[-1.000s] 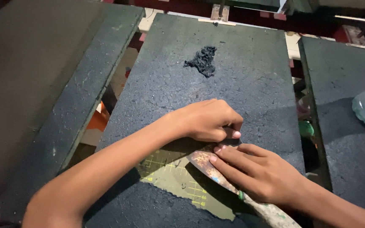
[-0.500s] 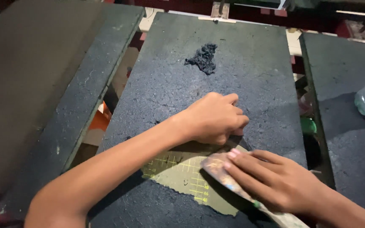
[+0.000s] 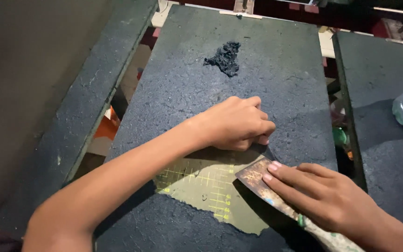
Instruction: Scraping dried ink residue from a screen printing platen using a metal scraper tool.
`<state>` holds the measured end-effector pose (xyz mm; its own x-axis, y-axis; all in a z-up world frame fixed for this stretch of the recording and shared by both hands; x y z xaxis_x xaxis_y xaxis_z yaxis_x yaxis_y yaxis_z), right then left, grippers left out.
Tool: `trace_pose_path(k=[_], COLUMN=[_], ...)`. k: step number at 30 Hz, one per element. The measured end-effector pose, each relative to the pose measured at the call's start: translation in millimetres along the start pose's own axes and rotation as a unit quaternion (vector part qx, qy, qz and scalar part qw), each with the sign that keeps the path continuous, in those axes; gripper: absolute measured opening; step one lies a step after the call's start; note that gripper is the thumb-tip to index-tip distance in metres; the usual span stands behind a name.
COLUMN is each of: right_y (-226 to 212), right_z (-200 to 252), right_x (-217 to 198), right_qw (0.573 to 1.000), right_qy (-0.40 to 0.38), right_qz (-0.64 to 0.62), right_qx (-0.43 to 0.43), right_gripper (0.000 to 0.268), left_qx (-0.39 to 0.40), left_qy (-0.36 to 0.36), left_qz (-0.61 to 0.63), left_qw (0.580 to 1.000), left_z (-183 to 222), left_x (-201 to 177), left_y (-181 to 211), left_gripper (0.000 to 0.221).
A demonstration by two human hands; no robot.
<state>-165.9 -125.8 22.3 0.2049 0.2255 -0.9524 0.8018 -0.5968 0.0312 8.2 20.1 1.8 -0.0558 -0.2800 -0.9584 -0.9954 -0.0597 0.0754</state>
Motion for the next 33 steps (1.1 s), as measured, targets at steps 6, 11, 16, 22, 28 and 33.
trace_pose_path(k=[6,11,16,22,28,33], right_y=[-1.5,5.3,1.7,-11.9,1.0,2.5], right_z=[-38.0,-39.9,2.4,-2.6,-46.1,-13.1], right_x=[9.7,19.2,8.5,2.4,14.5,6.0], right_qw=[0.998,0.997,0.998,0.999,0.998,0.998], right_qy=[0.036,0.052,0.045,-0.011,0.06,0.046], right_qz=[-0.032,-0.035,0.007,-0.007,-0.018,0.027], right_qx=[-0.05,-0.038,0.046,0.029,-0.014,0.028], right_gripper=[0.037,0.036,0.043,0.045,0.035,0.038], left_qx=[-0.006,-0.009,0.001,-0.005,-0.019,-0.015], left_qy=[0.008,0.017,-0.014,0.017,0.009,0.026], left_qz=[0.003,0.001,-0.026,-0.038,-0.023,-0.034], left_qw=[1.0,1.0,1.0,0.999,1.0,0.999], left_z=[-0.4,0.9,-0.6,-0.9,-0.9,-0.4], left_x=[1.7,3.6,4.2,9.6,9.0,10.4], left_y=[-1.8,-2.9,0.7,1.3,0.1,0.1], left_gripper=[0.018,0.014,0.013,0.006,0.011,0.005])
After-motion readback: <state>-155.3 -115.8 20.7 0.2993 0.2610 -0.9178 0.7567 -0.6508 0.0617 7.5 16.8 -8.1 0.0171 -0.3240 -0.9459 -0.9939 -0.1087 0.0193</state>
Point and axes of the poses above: each hand's wrist, its own z-axis away from the middle knuckle, its own x-axis out of the palm, y = z × x, the point moved 3 cm from there along -z, towards the middle knuckle, and after that the axes turned 1 degree about -z, right-handed, at the moved point
